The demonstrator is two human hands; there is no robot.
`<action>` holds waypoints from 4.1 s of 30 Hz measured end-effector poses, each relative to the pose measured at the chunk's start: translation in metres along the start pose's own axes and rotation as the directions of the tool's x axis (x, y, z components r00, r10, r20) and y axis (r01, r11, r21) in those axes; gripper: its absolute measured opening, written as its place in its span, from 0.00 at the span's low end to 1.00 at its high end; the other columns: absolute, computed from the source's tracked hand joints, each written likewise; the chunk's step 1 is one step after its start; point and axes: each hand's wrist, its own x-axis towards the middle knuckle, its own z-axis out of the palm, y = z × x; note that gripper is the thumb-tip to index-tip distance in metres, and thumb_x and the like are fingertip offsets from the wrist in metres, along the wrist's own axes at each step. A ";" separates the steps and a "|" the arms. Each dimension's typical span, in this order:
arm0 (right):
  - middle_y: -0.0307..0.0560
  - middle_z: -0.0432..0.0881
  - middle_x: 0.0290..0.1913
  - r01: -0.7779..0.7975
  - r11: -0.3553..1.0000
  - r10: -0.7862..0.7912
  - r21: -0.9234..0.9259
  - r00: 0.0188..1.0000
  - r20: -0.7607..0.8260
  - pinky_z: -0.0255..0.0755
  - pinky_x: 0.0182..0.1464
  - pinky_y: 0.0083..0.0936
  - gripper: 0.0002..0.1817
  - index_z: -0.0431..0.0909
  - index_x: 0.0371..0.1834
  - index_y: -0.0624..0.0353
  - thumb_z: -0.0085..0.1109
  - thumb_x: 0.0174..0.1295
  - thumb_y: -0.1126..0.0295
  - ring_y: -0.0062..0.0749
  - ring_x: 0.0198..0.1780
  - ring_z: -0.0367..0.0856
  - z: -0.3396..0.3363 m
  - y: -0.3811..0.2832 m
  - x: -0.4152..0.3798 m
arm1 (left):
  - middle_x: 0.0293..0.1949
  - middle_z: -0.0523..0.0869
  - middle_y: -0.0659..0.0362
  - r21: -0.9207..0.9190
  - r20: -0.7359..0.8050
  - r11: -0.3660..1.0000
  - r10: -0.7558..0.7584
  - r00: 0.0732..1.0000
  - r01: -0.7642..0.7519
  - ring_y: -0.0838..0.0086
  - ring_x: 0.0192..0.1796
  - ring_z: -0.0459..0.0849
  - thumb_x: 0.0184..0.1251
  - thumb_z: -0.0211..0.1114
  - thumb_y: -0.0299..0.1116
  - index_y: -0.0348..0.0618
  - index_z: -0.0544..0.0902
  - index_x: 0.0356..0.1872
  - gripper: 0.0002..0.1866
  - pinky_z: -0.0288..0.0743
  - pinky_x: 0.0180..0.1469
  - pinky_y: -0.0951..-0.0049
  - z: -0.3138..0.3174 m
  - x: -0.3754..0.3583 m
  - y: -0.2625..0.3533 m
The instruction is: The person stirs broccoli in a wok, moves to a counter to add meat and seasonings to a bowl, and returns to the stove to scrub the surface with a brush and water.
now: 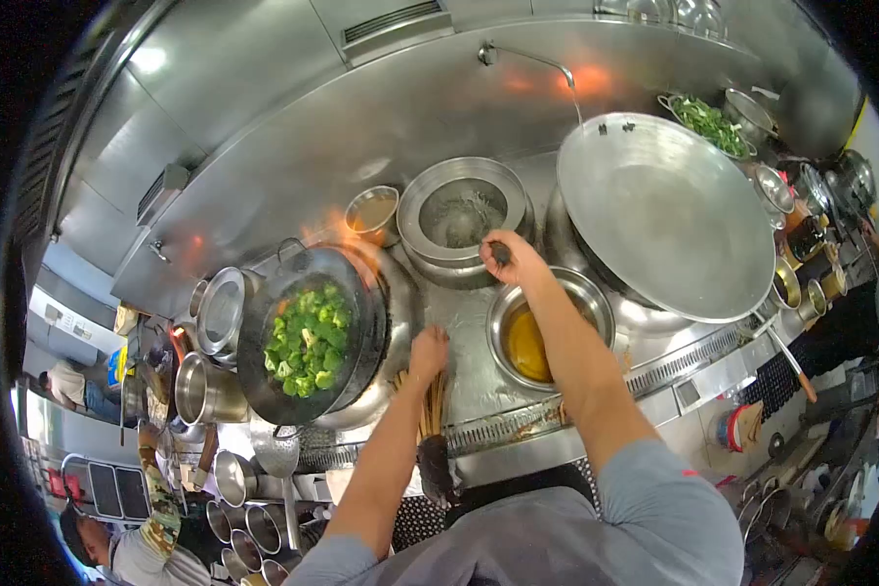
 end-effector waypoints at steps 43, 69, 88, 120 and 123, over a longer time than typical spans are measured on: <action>0.82 0.77 0.47 -0.107 -0.314 -0.059 -0.943 0.994 -0.093 0.77 0.50 0.51 0.55 0.45 0.76 0.72 0.64 0.56 0.48 0.70 0.48 0.81 -0.022 0.384 -0.169 | 0.22 0.75 0.60 -0.777 0.138 0.565 -0.281 0.950 0.280 0.79 0.18 0.72 0.68 0.58 0.26 0.35 0.70 0.45 0.09 0.69 0.21 0.75 -0.194 -0.181 0.059; 0.48 0.80 0.42 0.390 -0.919 0.371 -0.052 0.904 0.214 0.74 0.45 0.43 0.29 0.74 0.65 0.21 0.57 0.60 0.67 0.44 0.48 0.79 0.057 0.299 -0.166 | 0.24 0.77 0.60 -0.883 0.103 0.394 -0.364 0.925 0.254 0.80 0.19 0.75 0.66 0.57 0.20 0.35 0.72 0.48 0.10 0.69 0.22 0.78 -0.300 -0.388 -0.079; 0.47 0.87 0.45 -0.003 -0.990 0.015 -0.142 0.992 -0.122 0.81 0.42 0.36 0.11 0.86 0.43 0.48 0.61 0.57 0.67 0.42 0.44 0.88 0.095 0.228 -0.231 | 0.23 0.75 0.63 -0.775 0.186 0.480 -0.450 0.874 0.412 0.82 0.18 0.72 0.71 0.59 0.28 0.37 0.71 0.54 0.14 0.67 0.19 0.77 -0.264 -0.366 -0.052; 0.41 0.87 0.44 -0.241 -0.770 -0.130 -0.591 0.966 -0.225 0.80 0.42 0.40 0.27 0.83 0.53 0.38 0.64 0.44 0.65 0.40 0.48 0.86 -0.107 0.086 -0.316 | 0.21 0.74 0.58 -0.831 0.237 0.407 -0.359 0.903 0.380 0.76 0.12 0.68 0.72 0.55 0.29 0.32 0.71 0.52 0.13 0.73 0.20 0.73 -0.164 -0.296 0.074; 0.41 0.88 0.36 -0.426 -0.711 -0.303 -0.560 0.904 -0.303 0.80 0.37 0.38 0.25 0.83 0.51 0.37 0.60 0.44 0.67 0.36 0.42 0.88 -0.161 0.020 -0.366 | 0.21 0.74 0.59 -0.779 0.213 0.494 -0.371 0.904 0.386 0.76 0.13 0.69 0.72 0.55 0.30 0.33 0.73 0.50 0.12 0.73 0.20 0.73 -0.145 -0.271 0.096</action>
